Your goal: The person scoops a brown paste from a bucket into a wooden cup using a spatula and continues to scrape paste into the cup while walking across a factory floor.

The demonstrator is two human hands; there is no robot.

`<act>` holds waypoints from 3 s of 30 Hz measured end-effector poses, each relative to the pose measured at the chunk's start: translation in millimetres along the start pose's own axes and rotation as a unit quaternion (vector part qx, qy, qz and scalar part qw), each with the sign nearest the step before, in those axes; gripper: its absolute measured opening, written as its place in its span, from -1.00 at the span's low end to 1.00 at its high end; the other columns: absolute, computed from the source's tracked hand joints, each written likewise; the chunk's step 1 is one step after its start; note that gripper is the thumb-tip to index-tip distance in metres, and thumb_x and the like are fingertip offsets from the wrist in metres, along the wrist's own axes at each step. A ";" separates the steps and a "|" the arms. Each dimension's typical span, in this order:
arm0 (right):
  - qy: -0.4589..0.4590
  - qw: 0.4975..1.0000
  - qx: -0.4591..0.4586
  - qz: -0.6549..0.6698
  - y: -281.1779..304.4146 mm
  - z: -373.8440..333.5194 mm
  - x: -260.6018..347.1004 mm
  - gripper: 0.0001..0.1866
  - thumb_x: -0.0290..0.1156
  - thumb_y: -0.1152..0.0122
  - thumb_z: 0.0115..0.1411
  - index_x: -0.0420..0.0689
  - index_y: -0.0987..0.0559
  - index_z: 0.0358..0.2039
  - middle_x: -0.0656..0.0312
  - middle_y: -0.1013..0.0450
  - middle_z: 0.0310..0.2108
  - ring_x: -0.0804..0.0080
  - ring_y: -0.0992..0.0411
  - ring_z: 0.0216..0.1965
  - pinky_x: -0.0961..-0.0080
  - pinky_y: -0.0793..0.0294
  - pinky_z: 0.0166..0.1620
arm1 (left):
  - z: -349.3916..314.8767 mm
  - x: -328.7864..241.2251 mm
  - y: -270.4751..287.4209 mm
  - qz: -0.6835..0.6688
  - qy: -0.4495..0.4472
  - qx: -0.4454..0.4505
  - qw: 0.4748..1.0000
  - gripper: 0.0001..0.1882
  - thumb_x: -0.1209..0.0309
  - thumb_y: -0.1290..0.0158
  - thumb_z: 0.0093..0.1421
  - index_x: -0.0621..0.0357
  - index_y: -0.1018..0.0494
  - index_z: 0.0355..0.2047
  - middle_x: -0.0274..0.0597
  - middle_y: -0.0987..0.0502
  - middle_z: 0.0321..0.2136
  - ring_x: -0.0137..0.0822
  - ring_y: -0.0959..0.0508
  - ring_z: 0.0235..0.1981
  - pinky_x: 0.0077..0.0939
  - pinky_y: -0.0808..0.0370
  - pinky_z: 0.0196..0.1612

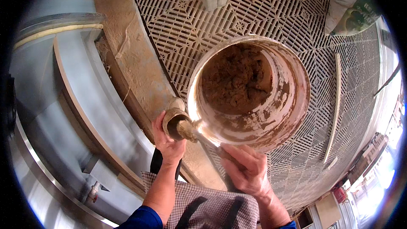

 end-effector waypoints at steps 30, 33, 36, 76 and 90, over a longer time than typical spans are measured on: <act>-0.373 0.914 0.026 -0.157 25.3 -14.1 -163.1 -0.72 -0.40 0.01 0.26 -0.36 -0.56 -0.40 -0.11 -0.48 -0.60 0.06 -0.53 -0.54 0.27 -0.51 -0.38 | -0.9 9.2 -8.6 -0.008 -0.002 0.010 1.000 -0.35 0.54 -0.32 -0.06 0.43 -0.32 0.05 0.07 -0.47 -0.17 0.00 -0.52 -0.20 -0.30 -0.46 -0.12; -0.401 0.886 0.020 -0.232 5.3 -4.4 -236.3 -0.69 -0.36 0.00 0.24 -0.35 -0.58 -0.44 -0.13 -0.51 -0.53 0.01 -0.54 -0.41 0.18 -0.52 -0.26 | -0.8 12.9 -9.9 -0.014 -0.001 0.018 1.000 -0.36 0.53 -0.32 -0.05 0.47 -0.32 0.03 0.09 -0.46 -0.17 0.01 -0.52 -0.21 -0.29 -0.47 -0.13; -0.459 0.863 0.022 -0.212 -2.1 5.7 -262.9 -0.68 -0.34 0.01 0.24 -0.34 -0.59 -0.44 -0.18 -0.52 -0.43 -0.05 -0.53 -0.28 0.11 -0.50 -0.15 | -2.7 12.9 -8.3 -0.013 0.007 0.011 1.000 -0.35 0.52 -0.33 -0.06 0.49 -0.31 0.03 0.10 -0.46 -0.17 0.01 -0.52 -0.21 -0.28 -0.48 -0.14; -0.480 0.699 -0.215 0.484 -57.8 -15.0 -261.0 -0.68 -0.27 -0.23 0.24 -0.33 -0.55 -0.26 0.13 -0.42 -0.60 0.59 -0.19 -0.76 0.68 -0.06 -0.74 | -6.9 22.8 -11.9 -0.029 0.042 0.022 0.998 -0.36 0.54 -0.31 -0.05 0.46 -0.31 0.03 0.08 -0.44 -0.07 -0.04 -0.51 -0.11 -0.30 -0.45 -0.02; -0.274 0.887 0.013 0.371 10.4 -2.7 -101.1 -0.71 -0.36 -0.27 0.13 -0.35 -0.61 -0.24 0.09 -0.56 -0.47 0.55 -0.44 -0.58 0.64 -0.45 -0.54 | 12.8 1.6 -12.1 -0.001 0.012 0.029 1.000 -0.30 0.59 -0.33 -0.13 0.35 -0.31 0.07 0.00 -0.43 -0.08 -0.08 -0.48 -0.07 -0.35 -0.41 0.03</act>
Point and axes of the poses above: each hand's wrist, its own z-axis towards the middle knuckle, its own y-axis out of the back of the hand, x = y × z, the point moved 8 cm from there along z, towards the middle knuckle
